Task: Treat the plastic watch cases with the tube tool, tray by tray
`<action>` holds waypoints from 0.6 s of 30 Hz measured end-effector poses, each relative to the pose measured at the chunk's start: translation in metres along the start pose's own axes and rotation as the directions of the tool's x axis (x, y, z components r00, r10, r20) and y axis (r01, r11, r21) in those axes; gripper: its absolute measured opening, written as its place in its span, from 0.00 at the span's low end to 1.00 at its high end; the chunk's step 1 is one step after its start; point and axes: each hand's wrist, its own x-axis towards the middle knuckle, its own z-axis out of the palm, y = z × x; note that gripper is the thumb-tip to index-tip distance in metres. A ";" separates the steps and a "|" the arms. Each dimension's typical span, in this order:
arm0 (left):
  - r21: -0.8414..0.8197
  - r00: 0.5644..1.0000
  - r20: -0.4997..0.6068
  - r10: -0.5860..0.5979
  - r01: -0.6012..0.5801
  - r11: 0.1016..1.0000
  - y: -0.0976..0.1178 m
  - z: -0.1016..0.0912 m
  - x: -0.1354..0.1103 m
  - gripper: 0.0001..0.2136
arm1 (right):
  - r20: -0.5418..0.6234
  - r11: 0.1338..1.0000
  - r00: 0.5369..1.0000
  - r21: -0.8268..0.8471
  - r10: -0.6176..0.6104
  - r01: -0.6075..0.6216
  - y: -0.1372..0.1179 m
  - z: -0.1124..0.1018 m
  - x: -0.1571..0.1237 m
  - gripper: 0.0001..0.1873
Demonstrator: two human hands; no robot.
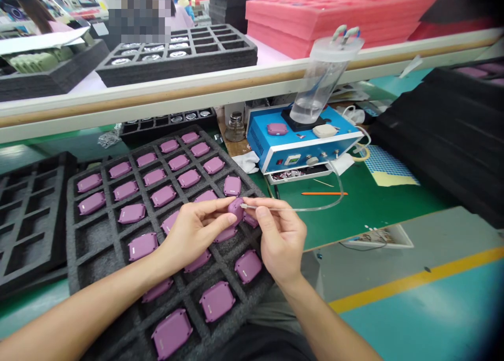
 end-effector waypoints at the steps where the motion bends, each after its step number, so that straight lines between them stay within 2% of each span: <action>1: 0.001 1.000 0.001 -0.004 0.004 1.000 0.000 0.000 0.000 0.18 | -0.001 1.000 1.000 -0.004 0.002 -0.002 0.000 0.000 0.000 0.05; 18: 0.013 1.000 0.018 -0.024 0.024 1.000 -0.001 0.000 -0.001 0.19 | 0.002 1.000 1.000 -0.008 0.004 -0.004 -0.001 0.000 0.000 0.05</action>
